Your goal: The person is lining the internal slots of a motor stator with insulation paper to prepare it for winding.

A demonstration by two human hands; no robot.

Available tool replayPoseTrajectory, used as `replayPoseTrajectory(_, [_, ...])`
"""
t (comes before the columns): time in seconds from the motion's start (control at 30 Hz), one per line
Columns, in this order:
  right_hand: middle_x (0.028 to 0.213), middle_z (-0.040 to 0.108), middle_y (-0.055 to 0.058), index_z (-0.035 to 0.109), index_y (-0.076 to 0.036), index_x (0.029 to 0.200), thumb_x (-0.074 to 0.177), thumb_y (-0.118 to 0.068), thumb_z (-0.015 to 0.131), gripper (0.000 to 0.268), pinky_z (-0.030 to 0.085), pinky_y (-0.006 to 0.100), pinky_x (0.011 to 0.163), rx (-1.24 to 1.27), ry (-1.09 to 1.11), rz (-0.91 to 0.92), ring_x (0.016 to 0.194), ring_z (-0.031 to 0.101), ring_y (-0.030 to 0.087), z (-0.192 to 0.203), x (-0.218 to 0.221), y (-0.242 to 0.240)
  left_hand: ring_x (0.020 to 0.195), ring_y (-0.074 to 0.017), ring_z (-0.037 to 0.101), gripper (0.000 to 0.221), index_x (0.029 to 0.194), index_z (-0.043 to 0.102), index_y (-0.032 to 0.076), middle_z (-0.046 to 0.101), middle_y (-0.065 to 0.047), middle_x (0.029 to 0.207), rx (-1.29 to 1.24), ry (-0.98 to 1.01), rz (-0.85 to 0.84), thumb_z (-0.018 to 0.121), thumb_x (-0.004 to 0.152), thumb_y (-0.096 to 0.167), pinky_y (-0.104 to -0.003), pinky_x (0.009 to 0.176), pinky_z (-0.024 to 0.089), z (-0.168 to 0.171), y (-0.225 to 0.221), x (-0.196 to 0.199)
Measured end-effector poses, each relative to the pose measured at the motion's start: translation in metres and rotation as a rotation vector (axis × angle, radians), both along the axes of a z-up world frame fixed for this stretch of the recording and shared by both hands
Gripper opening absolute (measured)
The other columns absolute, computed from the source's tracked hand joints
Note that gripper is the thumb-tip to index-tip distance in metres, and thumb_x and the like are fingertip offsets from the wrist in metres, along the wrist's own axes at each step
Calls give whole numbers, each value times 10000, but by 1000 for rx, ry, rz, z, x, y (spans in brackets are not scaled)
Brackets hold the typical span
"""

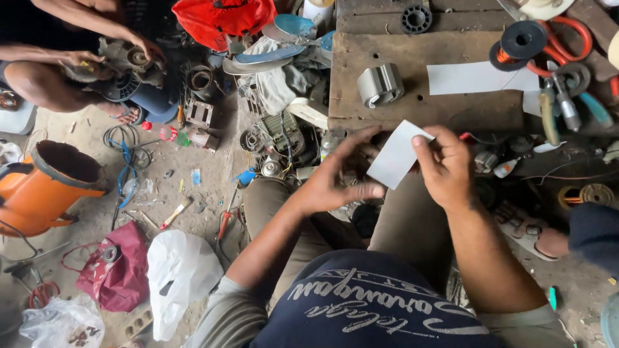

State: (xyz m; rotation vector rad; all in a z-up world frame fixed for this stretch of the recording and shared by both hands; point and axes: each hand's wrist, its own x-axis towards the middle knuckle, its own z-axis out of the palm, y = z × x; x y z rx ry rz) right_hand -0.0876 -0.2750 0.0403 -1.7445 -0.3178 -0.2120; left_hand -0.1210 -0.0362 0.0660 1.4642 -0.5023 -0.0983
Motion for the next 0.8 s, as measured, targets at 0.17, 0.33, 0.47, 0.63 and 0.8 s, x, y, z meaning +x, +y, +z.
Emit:
replayPoseTrajectory(0.17, [630,548,175,632,75,1128,1031,-24,611,140,529,281,371,181,241,175,460,642,206,0,-2,22,938,-326,729,357,1245,714,33,712,-171,1067,39,-310,18,815,905,75,-426,850,597,10,17,-3])
replayPoseTrajectory(0.33, [901,718,281,587,87,1333,1081,-189,515,381,637,438,666,-56,220,329,772,731,267,6,-15,35,706,-321,605,216,919,640,9,538,-121,771,152,-227,306,694,1006,200,-405,700,504,-6,23,0])
replayPoseTrajectory(0.47, [1031,637,238,552,82,1368,1084,-418,408,593,615,512,825,78,231,382,971,654,275,21,-20,41,632,-155,587,237,900,635,39,583,-101,680,155,-70,253,670,1024,238,-307,587,480,-10,21,-3])
replayPoseTrajectory(0.63, [713,617,252,578,89,1069,1027,27,588,76,602,432,427,289,246,248,518,697,348,-5,-15,37,636,-304,755,417,1454,493,-32,679,-237,817,-263,230,-26,478,1109,202,-378,508,675,-5,23,-10])
replayPoseTrajectory(0.8, [720,607,220,569,55,1019,990,42,633,72,619,433,395,419,361,210,498,692,333,-1,-21,45,768,-221,742,249,1272,631,2,728,-184,1040,-155,15,-41,628,1035,75,-325,643,635,-16,25,-8])
